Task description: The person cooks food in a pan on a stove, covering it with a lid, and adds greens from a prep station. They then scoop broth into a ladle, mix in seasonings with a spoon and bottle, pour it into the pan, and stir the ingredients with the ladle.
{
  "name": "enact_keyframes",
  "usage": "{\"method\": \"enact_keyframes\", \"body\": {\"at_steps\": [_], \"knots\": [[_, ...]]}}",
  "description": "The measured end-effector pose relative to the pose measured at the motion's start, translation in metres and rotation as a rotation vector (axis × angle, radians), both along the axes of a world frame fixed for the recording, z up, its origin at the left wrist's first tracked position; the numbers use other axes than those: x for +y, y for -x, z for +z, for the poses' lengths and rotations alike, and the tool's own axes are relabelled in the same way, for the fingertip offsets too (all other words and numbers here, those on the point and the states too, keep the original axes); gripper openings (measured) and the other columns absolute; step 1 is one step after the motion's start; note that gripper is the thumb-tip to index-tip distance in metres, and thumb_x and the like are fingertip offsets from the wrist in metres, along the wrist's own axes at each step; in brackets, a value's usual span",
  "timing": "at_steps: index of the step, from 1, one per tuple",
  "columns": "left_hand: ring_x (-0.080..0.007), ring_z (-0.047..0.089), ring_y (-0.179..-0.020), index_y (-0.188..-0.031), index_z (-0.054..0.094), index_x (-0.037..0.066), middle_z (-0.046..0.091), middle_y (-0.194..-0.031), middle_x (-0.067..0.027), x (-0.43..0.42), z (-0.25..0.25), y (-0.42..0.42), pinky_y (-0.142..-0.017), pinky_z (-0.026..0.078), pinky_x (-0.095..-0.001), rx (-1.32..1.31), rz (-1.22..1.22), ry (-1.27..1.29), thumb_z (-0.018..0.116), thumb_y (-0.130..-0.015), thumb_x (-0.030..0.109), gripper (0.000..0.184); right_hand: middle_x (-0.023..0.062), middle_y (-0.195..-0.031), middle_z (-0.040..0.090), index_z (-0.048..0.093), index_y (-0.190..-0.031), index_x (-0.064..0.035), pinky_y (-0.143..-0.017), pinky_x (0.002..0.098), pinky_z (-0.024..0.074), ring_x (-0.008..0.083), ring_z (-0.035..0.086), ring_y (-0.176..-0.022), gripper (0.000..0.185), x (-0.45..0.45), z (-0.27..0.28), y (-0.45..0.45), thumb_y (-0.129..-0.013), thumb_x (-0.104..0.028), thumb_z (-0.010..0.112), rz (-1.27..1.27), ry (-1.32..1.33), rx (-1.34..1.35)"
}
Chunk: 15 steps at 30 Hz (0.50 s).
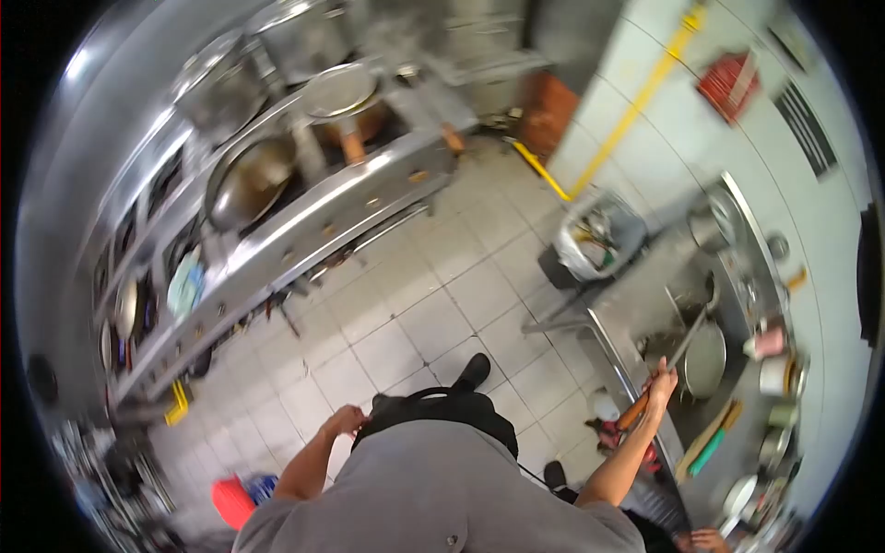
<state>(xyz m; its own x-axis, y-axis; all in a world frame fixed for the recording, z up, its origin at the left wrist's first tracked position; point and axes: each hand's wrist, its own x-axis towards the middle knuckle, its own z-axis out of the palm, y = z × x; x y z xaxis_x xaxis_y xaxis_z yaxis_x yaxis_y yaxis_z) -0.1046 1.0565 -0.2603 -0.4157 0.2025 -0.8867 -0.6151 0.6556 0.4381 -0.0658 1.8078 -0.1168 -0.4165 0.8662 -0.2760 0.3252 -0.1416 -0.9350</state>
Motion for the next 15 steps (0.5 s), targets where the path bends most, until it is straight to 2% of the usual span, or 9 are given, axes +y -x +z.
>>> {"method": "enact_keyframes", "body": {"at_steps": [3,4,7,9,11,14,15], "knots": [[-0.0222,0.067,-0.071,-0.091,0.064,-0.003,0.066,-0.082,-0.0133,-0.022,-0.003,-0.026,-0.056,0.061,-0.0373,-0.027,0.119,0.047,0.069,-0.086,0.038,0.042,-0.0014,-0.056,0.038,0.043,-0.088,-0.0119,-0.032,0.0275,0.0332,0.0102,0.039,-0.039,0.028,-0.030,0.005,0.024,-0.095,-0.032,0.060,0.105,0.096,-0.021],[-0.0219,0.067,-0.071,-0.092,0.063,-0.003,0.066,-0.083,-0.0131,-0.031,-0.002,-0.036,-0.057,0.061,-0.0375,-0.032,0.156,0.040,0.069,-0.086,0.040,0.043,-0.0017,-0.057,0.038,0.043,-0.085,-0.0115,-0.033,0.0271,0.0327,0.0099,0.039,-0.040,0.028,-0.035,0.005,0.033,-0.095,-0.033,0.059,0.072,0.095,-0.067],[-0.0214,0.067,-0.073,-0.096,0.063,-0.002,0.066,-0.085,-0.0128,-0.071,0.000,-0.075,-0.059,0.061,-0.0379,-0.044,0.293,0.009,0.068,-0.085,0.043,0.046,-0.0012,-0.054,0.036,0.044,-0.075,-0.0086,-0.033,0.0297,0.0326,0.0126,0.036,-0.039,0.035,-0.057,-0.003,0.047,-0.096,-0.034,0.057,0.056,-0.039,-0.086],[-0.0212,0.067,-0.073,-0.099,0.063,-0.002,0.066,-0.088,-0.0128,-0.101,-0.011,-0.103,-0.059,0.060,-0.0378,-0.046,0.405,-0.026,0.068,-0.085,0.044,0.048,0.0001,-0.052,0.037,0.050,-0.080,-0.0053,-0.033,0.0305,0.0338,0.0134,0.038,-0.039,0.031,-0.056,-0.015,0.048,-0.095,-0.031,0.059,0.138,-0.060,-0.081],[-0.0219,0.068,-0.075,-0.101,0.062,-0.003,0.066,-0.091,-0.0136,-0.130,-0.022,-0.137,-0.059,0.060,-0.0368,-0.074,0.492,-0.029,0.066,-0.087,0.043,0.048,0.0010,-0.054,0.041,0.053,-0.085,-0.0052,-0.032,0.0308,0.0349,0.0143,0.041,-0.039,0.029,-0.056,-0.019,0.069,-0.094,-0.031,0.060,0.213,-0.159,-0.256],[-0.0233,0.069,-0.076,-0.102,0.061,-0.005,0.066,-0.091,-0.0144,-0.165,-0.032,-0.180,-0.058,0.061,-0.0361,-0.098,0.543,0.018,0.063,-0.089,0.042,0.049,0.0021,-0.056,0.045,0.053,-0.087,-0.0052,-0.032,0.0318,0.0367,0.0150,0.042,-0.040,0.029,-0.111,-0.043,0.110,-0.094,-0.032,0.060,0.271,-0.371,-0.127],[-0.0234,0.069,-0.076,-0.102,0.061,-0.005,0.066,-0.092,-0.0145,-0.174,-0.032,-0.195,-0.058,0.061,-0.0357,-0.097,0.582,0.025,0.062,-0.089,0.042,0.048,0.0014,-0.056,0.044,0.050,-0.084,-0.0069,-0.032,0.0325,0.0374,0.0142,0.041,-0.040,0.029,-0.157,-0.042,0.127,-0.094,-0.032,0.060,0.254,-0.301,-0.099]]}}
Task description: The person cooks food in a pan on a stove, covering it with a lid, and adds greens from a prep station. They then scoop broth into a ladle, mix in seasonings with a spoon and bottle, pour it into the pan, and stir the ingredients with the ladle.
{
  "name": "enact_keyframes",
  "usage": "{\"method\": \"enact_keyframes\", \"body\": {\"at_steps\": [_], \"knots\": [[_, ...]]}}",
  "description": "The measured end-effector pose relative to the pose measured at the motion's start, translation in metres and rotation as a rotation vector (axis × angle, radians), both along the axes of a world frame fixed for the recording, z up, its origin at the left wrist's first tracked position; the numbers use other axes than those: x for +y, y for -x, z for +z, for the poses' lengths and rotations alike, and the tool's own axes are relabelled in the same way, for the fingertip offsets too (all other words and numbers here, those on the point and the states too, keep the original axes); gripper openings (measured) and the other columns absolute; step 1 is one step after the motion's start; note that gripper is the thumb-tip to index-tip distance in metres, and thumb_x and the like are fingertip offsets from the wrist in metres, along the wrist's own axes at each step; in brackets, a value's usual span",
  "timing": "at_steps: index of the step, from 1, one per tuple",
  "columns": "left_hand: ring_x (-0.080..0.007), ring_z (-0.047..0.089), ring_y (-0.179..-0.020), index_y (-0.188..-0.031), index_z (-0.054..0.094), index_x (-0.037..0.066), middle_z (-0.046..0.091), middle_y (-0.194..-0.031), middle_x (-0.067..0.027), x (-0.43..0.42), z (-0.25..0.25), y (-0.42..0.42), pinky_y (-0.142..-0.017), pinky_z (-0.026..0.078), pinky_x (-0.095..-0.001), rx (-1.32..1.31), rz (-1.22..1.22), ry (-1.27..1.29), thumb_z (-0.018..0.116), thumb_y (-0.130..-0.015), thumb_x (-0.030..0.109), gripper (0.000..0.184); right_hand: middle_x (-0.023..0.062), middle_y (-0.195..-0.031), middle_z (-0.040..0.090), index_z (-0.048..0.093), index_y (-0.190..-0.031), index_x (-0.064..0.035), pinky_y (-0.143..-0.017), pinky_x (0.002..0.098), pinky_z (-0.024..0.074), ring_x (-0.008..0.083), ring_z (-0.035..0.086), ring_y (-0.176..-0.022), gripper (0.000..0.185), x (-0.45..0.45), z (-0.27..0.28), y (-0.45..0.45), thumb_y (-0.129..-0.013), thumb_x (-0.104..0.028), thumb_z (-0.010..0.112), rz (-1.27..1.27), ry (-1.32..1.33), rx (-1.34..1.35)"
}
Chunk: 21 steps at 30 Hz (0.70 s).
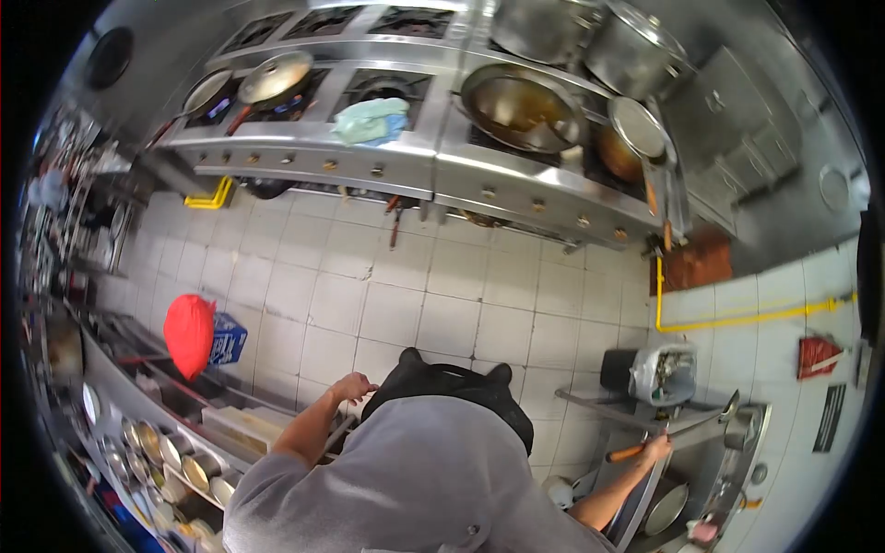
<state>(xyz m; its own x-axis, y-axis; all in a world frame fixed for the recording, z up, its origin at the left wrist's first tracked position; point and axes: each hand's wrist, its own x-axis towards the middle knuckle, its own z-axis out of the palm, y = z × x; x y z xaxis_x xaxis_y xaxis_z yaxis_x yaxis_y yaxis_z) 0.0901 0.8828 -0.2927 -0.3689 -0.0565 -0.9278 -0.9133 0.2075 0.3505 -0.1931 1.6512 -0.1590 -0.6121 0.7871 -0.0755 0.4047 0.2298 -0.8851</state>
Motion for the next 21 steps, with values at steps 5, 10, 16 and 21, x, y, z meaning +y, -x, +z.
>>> {"method": "enact_keyframes", "body": {"at_steps": [5,10,16,21], "knots": [[-0.0211,0.067,-0.076,-0.105,0.061,-0.002,0.065,-0.093,-0.0127,-0.032,0.006,-0.048,-0.059,0.059,-0.0343,0.013,0.200,0.021,0.060,-0.090,0.047,0.051,-0.0051,-0.057,0.030,0.047,-0.080,-0.0164,-0.039,0.0259,0.0324,0.0107,0.033,-0.045,0.016,-0.191,-0.054,0.077,-0.095,-0.019,0.051,0.277,1.032,-0.022],[-0.0274,0.068,-0.083,-0.112,0.062,0.000,0.066,-0.103,-0.0160,-0.023,0.019,-0.082,-0.063,0.059,-0.0394,0.016,0.431,-0.062,0.058,-0.086,0.060,0.065,0.0197,-0.083,0.066,0.062,-0.091,-0.0034,-0.073,0.0444,0.0538,0.0342,0.067,-0.082,0.025,-0.311,-0.089,0.107,-0.072,-0.019,0.067,1.131,-0.921,-0.676],[-0.0347,0.055,-0.117,-0.130,0.055,0.005,0.060,-0.124,-0.0172,0.018,-0.006,-0.137,-0.085,0.051,-0.0503,-0.068,0.652,-0.227,0.045,-0.086,0.071,0.081,0.0228,-0.088,0.068,0.067,-0.086,-0.0035,-0.078,0.0477,0.0530,0.0405,0.066,-0.088,0.023,-0.590,-0.049,0.087,-0.076,-0.024,0.065,1.593,-1.065,-0.500],[-0.0144,0.057,-0.073,-0.116,0.066,0.011,0.063,-0.086,-0.0018,0.020,-0.028,-0.178,-0.062,0.050,-0.0322,0.167,0.876,-0.348,0.051,-0.093,0.046,0.045,0.0242,-0.085,0.066,0.068,-0.085,-0.0027,-0.077,0.0512,0.0509,0.0440,0.064,-0.084,0.030,-0.710,-0.070,0.096,-0.083,-0.032,0.061,1.665,-0.846,-0.268]]}}
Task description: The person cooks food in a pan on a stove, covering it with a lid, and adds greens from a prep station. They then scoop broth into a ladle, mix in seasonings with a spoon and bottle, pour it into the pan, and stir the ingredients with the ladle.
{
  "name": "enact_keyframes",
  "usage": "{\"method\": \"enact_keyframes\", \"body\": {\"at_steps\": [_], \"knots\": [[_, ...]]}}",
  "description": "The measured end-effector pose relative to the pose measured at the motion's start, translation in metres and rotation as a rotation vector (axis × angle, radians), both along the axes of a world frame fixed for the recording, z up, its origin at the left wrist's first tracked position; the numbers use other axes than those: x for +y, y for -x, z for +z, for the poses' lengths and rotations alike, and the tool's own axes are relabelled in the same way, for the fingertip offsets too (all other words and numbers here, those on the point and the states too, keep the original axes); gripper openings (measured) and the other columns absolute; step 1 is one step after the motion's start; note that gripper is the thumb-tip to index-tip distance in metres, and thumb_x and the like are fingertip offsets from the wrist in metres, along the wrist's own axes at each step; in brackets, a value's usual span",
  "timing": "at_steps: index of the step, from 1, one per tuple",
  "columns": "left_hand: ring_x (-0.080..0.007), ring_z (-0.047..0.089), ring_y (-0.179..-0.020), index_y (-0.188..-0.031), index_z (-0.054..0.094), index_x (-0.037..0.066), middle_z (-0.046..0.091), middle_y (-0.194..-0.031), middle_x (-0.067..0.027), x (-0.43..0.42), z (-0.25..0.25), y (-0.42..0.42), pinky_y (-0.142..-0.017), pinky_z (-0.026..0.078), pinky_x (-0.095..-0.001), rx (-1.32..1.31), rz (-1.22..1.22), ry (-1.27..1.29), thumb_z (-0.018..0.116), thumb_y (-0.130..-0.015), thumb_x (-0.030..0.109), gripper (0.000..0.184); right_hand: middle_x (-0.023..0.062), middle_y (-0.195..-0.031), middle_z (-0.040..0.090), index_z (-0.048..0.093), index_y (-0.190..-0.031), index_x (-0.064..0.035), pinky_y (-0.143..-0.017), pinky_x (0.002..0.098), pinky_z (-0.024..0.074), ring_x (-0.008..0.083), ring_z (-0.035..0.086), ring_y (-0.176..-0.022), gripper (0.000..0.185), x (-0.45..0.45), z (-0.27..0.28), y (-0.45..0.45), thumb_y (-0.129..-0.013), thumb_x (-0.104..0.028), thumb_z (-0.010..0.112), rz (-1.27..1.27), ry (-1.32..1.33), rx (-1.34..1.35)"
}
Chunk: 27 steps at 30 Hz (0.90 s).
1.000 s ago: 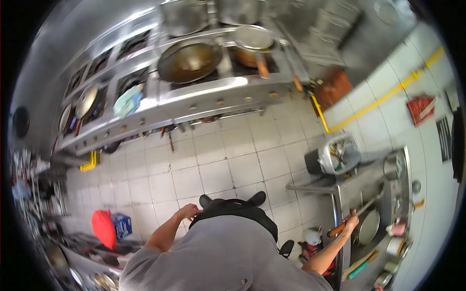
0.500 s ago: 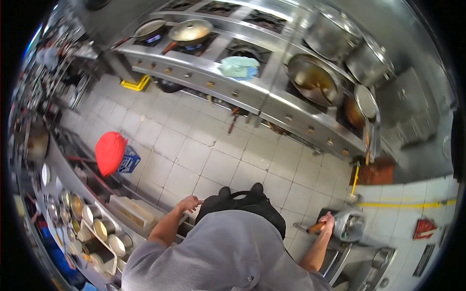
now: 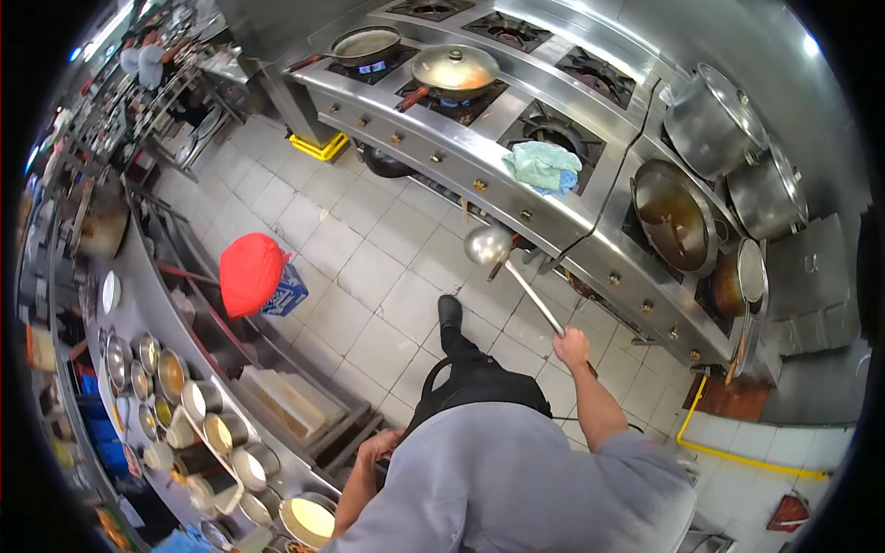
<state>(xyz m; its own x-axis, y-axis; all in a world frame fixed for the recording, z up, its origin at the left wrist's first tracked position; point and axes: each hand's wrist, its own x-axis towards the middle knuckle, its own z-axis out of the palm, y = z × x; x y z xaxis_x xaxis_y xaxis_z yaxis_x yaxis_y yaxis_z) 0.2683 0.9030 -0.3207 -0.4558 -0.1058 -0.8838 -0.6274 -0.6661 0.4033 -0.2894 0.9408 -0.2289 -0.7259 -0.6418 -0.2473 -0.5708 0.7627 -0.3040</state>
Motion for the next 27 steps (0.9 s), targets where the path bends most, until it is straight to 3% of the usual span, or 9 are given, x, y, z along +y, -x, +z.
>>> {"method": "enact_keyframes", "body": {"at_steps": [2,5,9,12,15,19,22,24,27], "knots": [[-0.0089,0.052,-0.058,-0.106,0.070,0.009,0.059,-0.071,-0.0001,-0.015,0.021,0.003,-0.049,0.044,-0.0232,0.004,0.025,0.091,0.050,-0.094,0.027,0.030,0.0262,-0.081,0.065,0.067,-0.085,0.0002,-0.073,0.0498,0.0501,0.0441,0.064,-0.081,0.036,-0.037,-0.004,0.005,-0.085,-0.036,0.061,-0.091,0.097,-0.027],[-0.0138,0.058,-0.068,-0.098,0.070,-0.002,0.066,-0.078,-0.0062,-0.048,0.079,0.017,-0.060,0.048,-0.0314,0.053,-0.076,0.406,0.058,-0.089,0.025,0.031,0.0271,-0.075,0.062,0.064,-0.082,0.0035,-0.070,0.0488,0.0481,0.0442,0.063,-0.076,0.041,-0.103,0.004,0.013,-0.087,-0.037,0.062,-0.273,0.236,-0.090],[-0.0175,0.061,-0.076,-0.102,0.065,-0.010,0.069,-0.088,-0.0115,-0.105,0.126,0.056,-0.070,0.050,-0.0350,-0.247,0.144,0.246,0.066,-0.086,0.030,0.043,0.0262,-0.076,0.063,0.062,-0.081,0.0019,-0.070,0.0493,0.0474,0.0453,0.062,-0.078,0.034,-0.195,0.029,0.038,-0.085,-0.032,0.062,-0.474,0.537,-0.067],[-0.0177,0.061,-0.080,-0.108,0.063,-0.009,0.069,-0.097,-0.0124,-0.121,0.032,0.017,-0.072,0.050,-0.0326,-0.233,0.125,0.341,0.065,-0.087,0.038,0.051,0.0268,-0.078,0.064,0.061,-0.088,0.0010,-0.072,0.0512,0.0474,0.0459,0.062,-0.080,0.026,-0.257,0.027,0.085,-0.081,-0.024,0.064,-0.551,0.640,-0.013],[-0.0205,0.062,-0.089,-0.118,0.059,-0.006,0.067,-0.104,-0.0135,-0.170,0.038,0.032,-0.069,0.053,-0.0335,-0.111,0.172,0.224,0.064,-0.086,0.048,0.063,0.0260,-0.086,0.065,0.057,-0.105,-0.0032,-0.078,0.0522,0.0471,0.0459,0.062,-0.086,0.033,-0.304,0.013,0.136,-0.077,-0.019,0.061,-0.602,0.617,0.117],[-0.0230,0.062,-0.094,-0.131,0.049,0.000,0.063,-0.111,-0.0127,-0.224,0.054,0.044,-0.061,0.055,-0.0342,-0.251,0.258,0.107,0.063,-0.085,0.056,0.074,0.0241,-0.100,0.065,0.046,-0.123,-0.0111,-0.086,0.0509,0.0455,0.0441,0.062,-0.096,0.051,-0.342,0.026,0.163,-0.074,-0.016,0.060,-0.732,0.545,0.077],[-0.0230,0.061,-0.095,-0.139,0.041,0.002,0.060,-0.116,-0.0127,-0.263,0.092,0.050,-0.058,0.056,-0.0344,-0.338,0.288,0.149,0.064,-0.083,0.058,0.082,0.0252,-0.102,0.063,0.047,-0.124,-0.0098,-0.086,0.0500,0.0454,0.0429,0.061,-0.097,0.052,-0.347,-0.005,0.182,-0.074,-0.014,0.060,-0.563,0.604,0.243],[-0.0242,0.061,-0.095,-0.139,0.041,0.003,0.060,-0.117,-0.0131,-0.283,0.084,0.037,-0.058,0.056,-0.0350,-0.348,0.248,0.087,0.065,-0.082,0.058,0.083,0.0254,-0.106,0.060,0.048,-0.124,-0.0079,-0.087,0.0500,0.0446,0.0425,0.060,-0.098,0.052,-0.350,-0.012,0.185,-0.074,-0.012,0.059,-0.490,0.563,0.251],[-0.0219,0.061,-0.088,-0.136,0.046,0.005,0.063,-0.108,-0.0121,-0.318,0.031,-0.005,-0.055,0.055,-0.0330,-0.196,0.135,0.136,0.067,-0.081,0.056,0.078,0.0237,-0.108,0.056,0.048,-0.123,-0.0047,-0.087,0.0488,0.0440,0.0413,0.057,-0.097,0.049,-0.359,-0.009,0.179,-0.076,-0.008,0.058,-0.395,0.419,0.593]]}}
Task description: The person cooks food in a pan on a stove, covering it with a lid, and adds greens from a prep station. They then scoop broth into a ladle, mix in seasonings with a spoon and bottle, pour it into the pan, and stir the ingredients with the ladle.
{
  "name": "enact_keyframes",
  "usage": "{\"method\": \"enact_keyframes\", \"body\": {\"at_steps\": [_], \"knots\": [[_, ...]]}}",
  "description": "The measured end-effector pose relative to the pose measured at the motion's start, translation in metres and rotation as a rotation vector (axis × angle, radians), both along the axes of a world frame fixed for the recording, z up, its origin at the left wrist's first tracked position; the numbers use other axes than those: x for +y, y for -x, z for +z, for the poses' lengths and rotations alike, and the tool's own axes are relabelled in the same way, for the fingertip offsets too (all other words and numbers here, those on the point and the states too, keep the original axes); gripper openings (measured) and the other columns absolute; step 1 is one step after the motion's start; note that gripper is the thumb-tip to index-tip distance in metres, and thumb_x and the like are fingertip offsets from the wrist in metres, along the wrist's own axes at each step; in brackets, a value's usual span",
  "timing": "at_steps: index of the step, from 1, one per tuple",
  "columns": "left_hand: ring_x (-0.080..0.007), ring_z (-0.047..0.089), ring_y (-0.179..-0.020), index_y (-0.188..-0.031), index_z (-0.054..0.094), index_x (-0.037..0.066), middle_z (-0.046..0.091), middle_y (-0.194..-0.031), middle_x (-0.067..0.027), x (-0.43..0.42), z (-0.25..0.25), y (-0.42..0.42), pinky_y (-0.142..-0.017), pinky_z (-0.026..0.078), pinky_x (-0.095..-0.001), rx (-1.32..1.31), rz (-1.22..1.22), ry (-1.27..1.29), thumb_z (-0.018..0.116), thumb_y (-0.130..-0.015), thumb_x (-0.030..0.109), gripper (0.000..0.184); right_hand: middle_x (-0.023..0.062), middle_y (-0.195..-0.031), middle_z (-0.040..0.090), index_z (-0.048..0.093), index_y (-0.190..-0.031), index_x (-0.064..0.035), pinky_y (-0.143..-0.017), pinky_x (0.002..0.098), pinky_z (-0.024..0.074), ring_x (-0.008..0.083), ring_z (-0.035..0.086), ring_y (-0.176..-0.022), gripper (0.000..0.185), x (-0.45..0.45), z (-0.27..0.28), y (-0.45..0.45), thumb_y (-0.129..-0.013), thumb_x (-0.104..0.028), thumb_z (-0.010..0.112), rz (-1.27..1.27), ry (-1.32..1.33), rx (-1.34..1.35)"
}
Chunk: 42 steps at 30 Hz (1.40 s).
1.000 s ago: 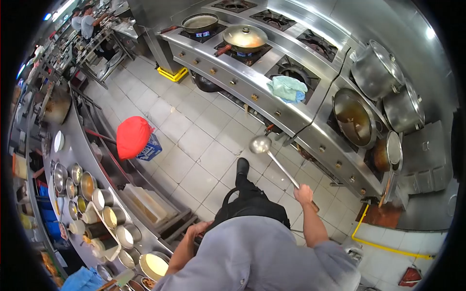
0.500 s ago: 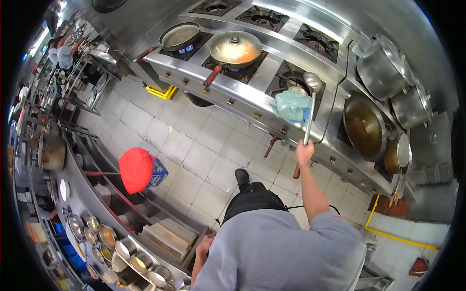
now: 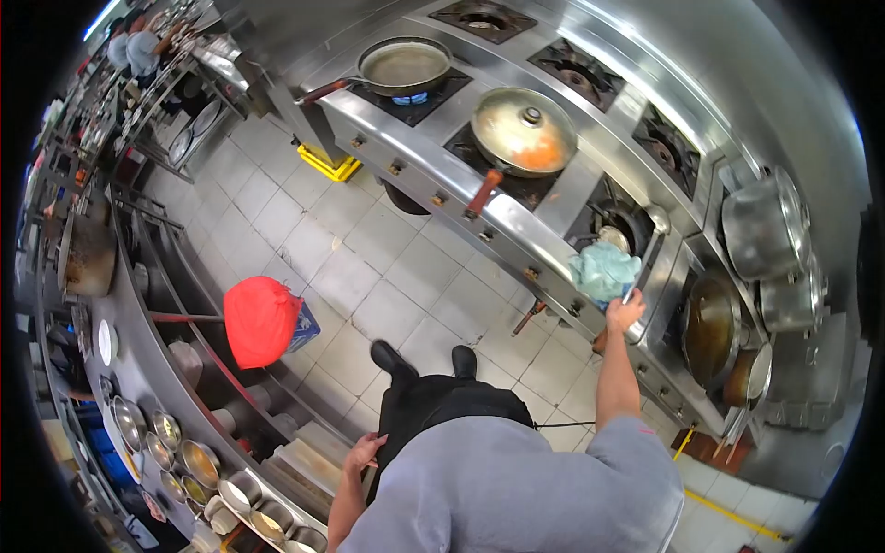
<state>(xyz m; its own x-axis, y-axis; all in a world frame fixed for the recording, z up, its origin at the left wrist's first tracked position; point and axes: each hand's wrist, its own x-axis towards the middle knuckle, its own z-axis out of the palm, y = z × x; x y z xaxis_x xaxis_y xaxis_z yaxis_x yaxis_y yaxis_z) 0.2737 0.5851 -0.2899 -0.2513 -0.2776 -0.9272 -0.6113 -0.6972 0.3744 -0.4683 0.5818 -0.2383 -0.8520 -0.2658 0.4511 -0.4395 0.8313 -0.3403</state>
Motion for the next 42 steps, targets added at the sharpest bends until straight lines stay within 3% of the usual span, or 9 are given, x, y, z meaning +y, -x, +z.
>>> {"method": "enact_keyframes", "body": {"at_steps": [3,8,11,14,21,28,35,38,42], "knots": [[-0.0174,0.061,-0.067,-0.122,0.058,0.004,0.067,-0.088,-0.0105,-0.056,-0.015,-0.030,-0.050,0.053,-0.0303,-0.016,0.109,-0.196,0.071,-0.083,0.043,0.057,0.0203,-0.117,0.051,0.051,-0.121,-0.0034,-0.089,0.0449,0.0444,0.0358,0.055,-0.103,0.046,-0.035,0.042,-0.053,-0.076,-0.003,0.056,0.236,0.174,0.130],[-0.0144,0.056,-0.050,-0.088,0.066,0.003,0.066,-0.069,-0.0063,-0.174,-0.034,-0.102,-0.044,0.047,-0.0280,-0.050,0.074,0.045,0.066,-0.083,0.020,0.018,0.0151,-0.090,0.060,0.055,-0.115,-0.0018,-0.079,0.0367,0.0497,0.0235,0.062,-0.090,0.035,-0.104,-0.008,-0.176,-0.080,0.000,0.055,0.591,0.019,-0.617],[-0.0147,0.055,-0.046,-0.074,0.065,0.003,0.064,-0.060,-0.0063,-0.226,-0.031,-0.124,-0.045,0.047,-0.0284,-0.160,-0.123,0.173,0.063,-0.082,0.016,0.015,0.0145,-0.110,0.066,0.057,-0.126,-0.0033,-0.084,0.0369,0.0524,0.0246,0.064,-0.101,0.060,-0.146,-0.036,-0.262,-0.090,-0.052,0.053,0.942,-0.807,-1.092],[-0.0136,0.056,-0.048,-0.076,0.065,0.002,0.063,-0.061,-0.0061,-0.281,-0.037,-0.132,-0.045,0.046,-0.0276,-0.206,-0.140,0.254,0.062,-0.081,0.013,0.013,0.0125,-0.118,0.064,0.057,-0.127,-0.0055,-0.090,0.0421,0.0514,0.0281,0.061,-0.109,0.077,-0.180,-0.032,-0.358,-0.086,-0.070,0.047,0.664,-0.827,-1.952],[-0.0134,0.060,-0.057,-0.093,0.063,0.001,0.065,-0.073,-0.0059,-0.319,-0.045,-0.105,-0.047,0.047,-0.0260,-0.001,0.243,0.288,0.060,-0.081,0.010,0.016,0.0195,-0.119,0.061,0.059,-0.124,-0.0032,-0.076,0.0487,0.0570,0.0327,0.064,-0.103,0.054,-0.233,-0.051,-0.359,-0.089,-0.044,0.061,0.634,-1.090,-1.807],[-0.0184,0.066,-0.063,-0.087,0.068,0.004,0.068,-0.069,-0.0103,-0.279,-0.074,-0.100,-0.058,0.053,-0.0335,-0.174,-0.131,0.325,0.065,-0.075,0.018,0.018,0.0075,-0.115,0.066,0.062,-0.122,-0.0017,-0.091,0.0316,0.0491,0.0150,0.061,-0.103,0.047,-0.208,-0.053,-0.356,-0.094,-0.038,0.055,0.689,-0.509,-2.066],[-0.0305,0.068,-0.075,-0.086,0.067,-0.002,0.068,-0.079,-0.0196,-0.223,-0.171,-0.120,-0.066,0.054,-0.0406,-0.334,-0.121,0.686,0.056,-0.078,0.022,0.028,0.0115,-0.100,0.068,0.063,-0.110,0.0033,-0.080,0.0343,0.0510,0.0184,0.062,-0.093,0.035,-0.271,-0.038,-0.328,-0.087,-0.023,0.066,0.667,-0.847,-2.064],[-0.0304,0.068,-0.080,-0.094,0.068,-0.001,0.070,-0.088,-0.0191,-0.229,-0.029,-0.068,-0.066,0.054,-0.0415,-0.340,0.376,0.344,0.059,-0.081,0.028,0.033,0.0117,-0.104,0.066,0.060,-0.114,0.0031,-0.081,0.0329,0.0506,0.0189,0.062,-0.095,0.040,-0.272,-0.145,-0.287,-0.085,-0.023,0.069,1.138,-0.930,-1.933],[-0.0322,0.060,-0.112,-0.118,0.062,0.003,0.062,-0.120,-0.0220,-0.185,-0.012,-0.024,-0.093,0.048,-0.0408,-0.350,0.409,0.350,0.064,-0.081,0.050,0.060,0.0103,-0.112,0.065,0.057,-0.120,0.0026,-0.085,0.0335,0.0496,0.0190,0.062,-0.097,0.043,-0.306,-0.116,-0.306,-0.088,-0.025,0.065,1.230,-1.207,-1.866]]}}
